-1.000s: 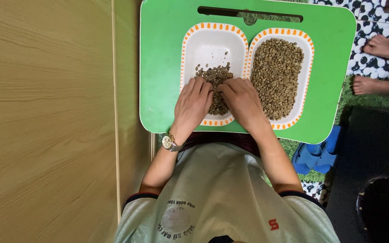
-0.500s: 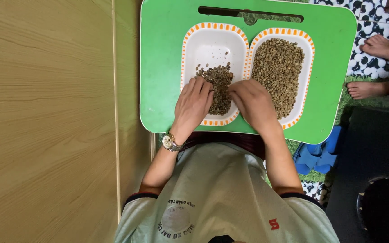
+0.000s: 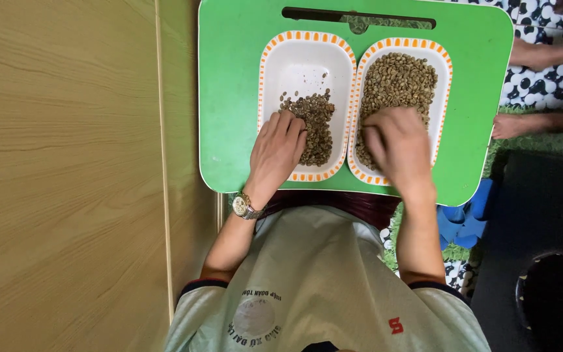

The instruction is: The person sorts coffee beans by hand on a two-compartment tray, shifting the beans to separate them into different containers.

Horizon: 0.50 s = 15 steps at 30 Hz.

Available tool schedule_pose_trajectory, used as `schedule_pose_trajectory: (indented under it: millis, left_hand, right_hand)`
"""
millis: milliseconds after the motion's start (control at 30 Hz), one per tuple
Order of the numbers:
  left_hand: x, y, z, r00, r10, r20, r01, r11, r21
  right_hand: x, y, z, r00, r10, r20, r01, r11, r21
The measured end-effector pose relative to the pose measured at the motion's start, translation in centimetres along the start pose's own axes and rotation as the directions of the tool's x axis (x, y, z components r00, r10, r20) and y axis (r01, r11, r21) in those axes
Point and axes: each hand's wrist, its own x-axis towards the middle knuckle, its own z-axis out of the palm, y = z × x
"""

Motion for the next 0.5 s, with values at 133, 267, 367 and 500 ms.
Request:
schedule_pose_trajectory:
  millis: [133,267,367,500]
  left_hand:
    - [-0.2,-0.1,0.3,1.0,-0.014,0.011,0.014,1.0,-0.024]
    - [-0.3,-0.3,0.5,1.0,-0.01,0.012,0.01,0.999,-0.04]
    - [-0.2,-0.2,0.2,1.0,-0.016,0.017,0.016,1.0,-0.024]
    - [-0.2,-0.3,0.3,1.0,-0.012,0.013,0.012,0.999,-0.033]
  right_hand:
    - [1.8,-2.5,2.1,0.986,-0.161,0.053,0.159,0.987,0.036]
    - [3.1,-4.3,3.1,0.956,-0.194,0.219,0.224,0.967,-0.123]
    - [3.2,-4.4,3.9,0.954,-0.239,0.179,0.271,0.944,-0.187]
    - [3.4,-4.8,3.9,0.955,-0.229,0.187,0.266,0.941,-0.209]
